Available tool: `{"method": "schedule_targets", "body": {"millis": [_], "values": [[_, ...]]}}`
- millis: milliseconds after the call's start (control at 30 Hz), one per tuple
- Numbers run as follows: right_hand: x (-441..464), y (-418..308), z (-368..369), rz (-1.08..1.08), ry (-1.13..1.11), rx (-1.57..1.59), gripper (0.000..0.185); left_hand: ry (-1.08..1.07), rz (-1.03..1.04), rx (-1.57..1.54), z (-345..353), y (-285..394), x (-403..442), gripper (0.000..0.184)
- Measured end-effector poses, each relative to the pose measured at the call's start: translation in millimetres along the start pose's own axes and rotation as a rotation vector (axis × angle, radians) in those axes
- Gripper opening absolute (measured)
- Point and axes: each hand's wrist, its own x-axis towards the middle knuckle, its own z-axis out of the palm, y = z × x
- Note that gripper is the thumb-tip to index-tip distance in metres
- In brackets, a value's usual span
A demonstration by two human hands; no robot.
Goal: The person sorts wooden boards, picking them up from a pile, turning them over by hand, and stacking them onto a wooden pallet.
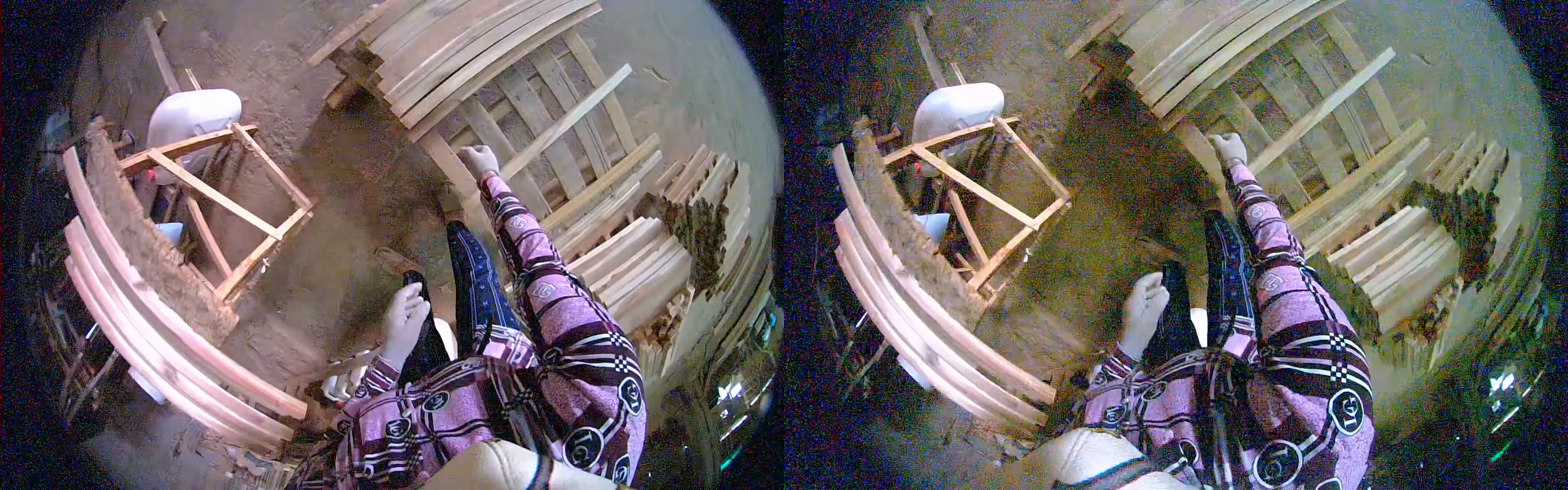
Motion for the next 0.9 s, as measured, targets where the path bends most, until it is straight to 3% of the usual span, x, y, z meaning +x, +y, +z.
{"method": "schedule_targets", "body": {"millis": [67, 167, 200, 233, 300, 333, 367, 433, 567, 633, 667, 733, 767, 800, 833, 900], "values": [[14.0, -12.0, 9.7, -0.001, -0.245, 0.385, 0.036, -0.030, -0.041, -0.014, 6.3, 6.7, -1.9, 0.038], [39.8, -10.4, 22.0, -0.111, -0.289, 0.501, 0.029, -0.081, 0.036, 0.141, 13.0, -14.0, -6.4, 0.038], [51.6, -6.0, 29.8, -0.169, -0.306, 0.500, 0.026, -0.037, -0.362, -0.197, 22.9, -2.1, -10.9, 0.039], [70.9, 1.0, 40.5, -0.163, -0.315, 0.496, 0.026, -0.032, -0.371, -0.200, 25.6, -1.3, -13.6, 0.039], [95.6, 6.3, 59.0, -0.074, -0.321, 0.945, 0.020, -0.009, -0.109, 0.053, 29.4, -5.9, -22.6, 0.039], [35.1, -65.6, 3.7, 0.299, -0.345, 1.034, 0.023, 0.023, -0.042, 0.008, 40.8, -32.4, -34.6, 0.037], [59.1, -43.5, 19.3, 0.140, -0.299, 1.029, 0.018, 0.029, -0.047, 0.010, 38.5, -27.3, -33.2, 0.037], [36.4, -85.4, -1.8, 0.267, -0.366, 1.279, 0.015, -0.011, -0.108, -0.011, 32.9, -0.2, -28.8, 0.036], [38.8, -65.9, -11.3, 0.319, -0.465, 1.315, 0.015, -0.069, -0.263, 0.007, 31.7, 22.7, -19.6, 0.035], [44.5, -35.6, -8.8, 0.097, -0.497, 1.325, 0.015, -0.050, -0.309, -0.115, 32.9, 23.3, -12.7, 0.037], [12.2, -43.3, -33.1, 0.226, -0.450, 1.300, 0.013, 0.011, -0.062, 0.004, 37.4, 5.5, -5.1, 0.039], [-18.3, -3.7, -55.4, 0.330, -0.530, 1.268, 0.013, 0.083, -0.037, -0.231, 36.1, -3.5, 11.0, 0.046], [-55.5, -7.4, -69.4, 0.343, -0.606, 1.490, 0.017, 0.144, 0.003, -0.275, 34.4, 5.8, 25.3, 0.048], [-72.9, 33.1, -75.8, 0.337, -0.761, 1.554, 0.024, 0.150, 0.026, -0.214, 28.8, 11.4, 37.3, 0.051], [-104.4, 27.7, -77.7, 0.439, -0.551, 1.418, 0.027, 0.155, 0.058, -0.150, 20.5, 15.6, 53.2, 0.053], [-141.3, 84.3, -56.1, 0.336, -0.508, 1.126, 0.027, 0.044, 0.098, -0.060, 8.4, 44.3, 77.2, 0.058]]}}
